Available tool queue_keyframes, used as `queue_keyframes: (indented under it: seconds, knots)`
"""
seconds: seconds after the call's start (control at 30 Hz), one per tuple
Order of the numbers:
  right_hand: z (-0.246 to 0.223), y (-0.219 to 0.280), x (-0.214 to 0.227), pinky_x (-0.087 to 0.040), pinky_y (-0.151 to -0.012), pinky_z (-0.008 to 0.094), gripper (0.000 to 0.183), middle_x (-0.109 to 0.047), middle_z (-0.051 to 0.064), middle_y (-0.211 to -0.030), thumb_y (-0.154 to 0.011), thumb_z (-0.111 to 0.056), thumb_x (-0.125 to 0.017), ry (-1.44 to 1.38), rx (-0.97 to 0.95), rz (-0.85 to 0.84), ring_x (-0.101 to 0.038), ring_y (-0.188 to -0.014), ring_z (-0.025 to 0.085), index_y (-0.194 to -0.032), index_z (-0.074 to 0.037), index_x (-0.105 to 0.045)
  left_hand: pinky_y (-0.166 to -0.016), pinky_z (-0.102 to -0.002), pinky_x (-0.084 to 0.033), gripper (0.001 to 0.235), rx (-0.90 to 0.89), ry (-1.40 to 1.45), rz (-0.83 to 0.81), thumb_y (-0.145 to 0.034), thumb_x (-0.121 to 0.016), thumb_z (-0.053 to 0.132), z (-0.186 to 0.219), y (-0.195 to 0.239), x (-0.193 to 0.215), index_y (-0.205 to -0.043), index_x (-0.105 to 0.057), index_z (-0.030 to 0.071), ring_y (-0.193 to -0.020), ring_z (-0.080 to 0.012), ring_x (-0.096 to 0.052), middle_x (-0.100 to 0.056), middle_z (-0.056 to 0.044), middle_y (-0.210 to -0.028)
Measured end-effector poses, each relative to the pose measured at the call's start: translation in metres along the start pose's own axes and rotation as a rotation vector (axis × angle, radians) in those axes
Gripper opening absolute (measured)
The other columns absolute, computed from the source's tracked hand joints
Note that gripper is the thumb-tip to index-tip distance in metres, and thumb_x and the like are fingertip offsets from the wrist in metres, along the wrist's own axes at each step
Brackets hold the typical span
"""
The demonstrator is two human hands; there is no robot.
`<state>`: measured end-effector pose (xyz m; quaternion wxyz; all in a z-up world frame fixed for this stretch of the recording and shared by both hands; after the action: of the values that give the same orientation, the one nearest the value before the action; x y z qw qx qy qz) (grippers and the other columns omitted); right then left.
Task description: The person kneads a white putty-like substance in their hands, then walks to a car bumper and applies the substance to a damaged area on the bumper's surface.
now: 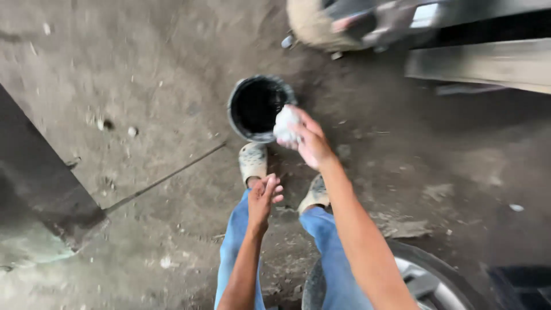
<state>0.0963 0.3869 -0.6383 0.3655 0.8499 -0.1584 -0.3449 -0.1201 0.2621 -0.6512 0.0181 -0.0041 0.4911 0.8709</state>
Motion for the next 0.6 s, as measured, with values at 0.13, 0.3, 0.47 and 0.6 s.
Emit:
queue_keyframes:
  seconds: [0.13, 0.3, 0.47, 0.6]
  knots:
    - [-0.079, 0.179, -0.03, -0.058, -0.097, 0.049, 0.06, -0.061, 0.01, -0.136, -0.091, -0.011, -0.058, -0.261, 0.057, -0.259, -0.065, -0.12, 0.028, -0.15, -0.014, -0.045, -0.08, -0.033, -0.059, 0.047, 0.075, 0.261, -0.195, -0.1, -0.061, 0.035, 0.031, 0.116, -0.077, -0.136, -0.06, 0.006, -0.101, -0.0188, -0.069, -0.068, -0.009, -0.124]
    - [-0.109, 0.345, -0.039, -0.053, -0.103, 0.038, 0.06, -0.061, 0.016, -0.136, -0.093, -0.007, -0.064, 0.454, 0.293, -0.126, -0.062, -0.121, 0.026, -0.15, -0.007, -0.048, -0.093, -0.036, -0.056, 0.049, -0.204, 0.516, -0.245, -0.096, -0.05, 0.037, 0.16, 0.287, -0.148, -0.141, -0.052, 0.018, -0.119, -0.0151, -0.063, -0.063, 0.0, -0.134]
    - [-0.172, 0.502, -0.111, -0.048, -0.107, 0.039, 0.064, -0.058, 0.016, -0.142, -0.088, -0.006, -0.066, 1.076, 0.617, -0.095, -0.057, -0.132, 0.032, -0.149, -0.012, -0.047, -0.091, -0.034, -0.055, 0.042, -0.326, 0.563, -0.387, -0.103, -0.052, 0.035, 0.15, 0.361, -0.171, -0.13, -0.065, 0.005, -0.107, -0.0206, -0.066, -0.069, -0.009, -0.119]
    - [-0.198, 0.59, -0.143, -0.044, -0.106, 0.042, 0.08, -0.04, 0.022, -0.154, -0.083, -0.008, -0.072, 1.162, 0.59, 0.064, -0.038, -0.14, 0.039, -0.157, -0.014, -0.042, -0.079, -0.037, -0.056, 0.037, -0.05, 0.561, -0.408, -0.103, -0.052, 0.037, 0.138, 0.421, -0.17, -0.116, -0.069, 0.006, -0.091, -0.0227, -0.069, -0.073, -0.01, -0.102]
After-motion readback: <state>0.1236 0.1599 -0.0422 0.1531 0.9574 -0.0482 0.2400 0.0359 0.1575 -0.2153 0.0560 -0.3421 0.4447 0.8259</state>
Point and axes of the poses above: each hand's wrist, its own y-axis away from the middle knuckle, its own x-axis out of the back of the hand, z = x × y, the point moved 10 cm from there along -y, towards the middle knuckle
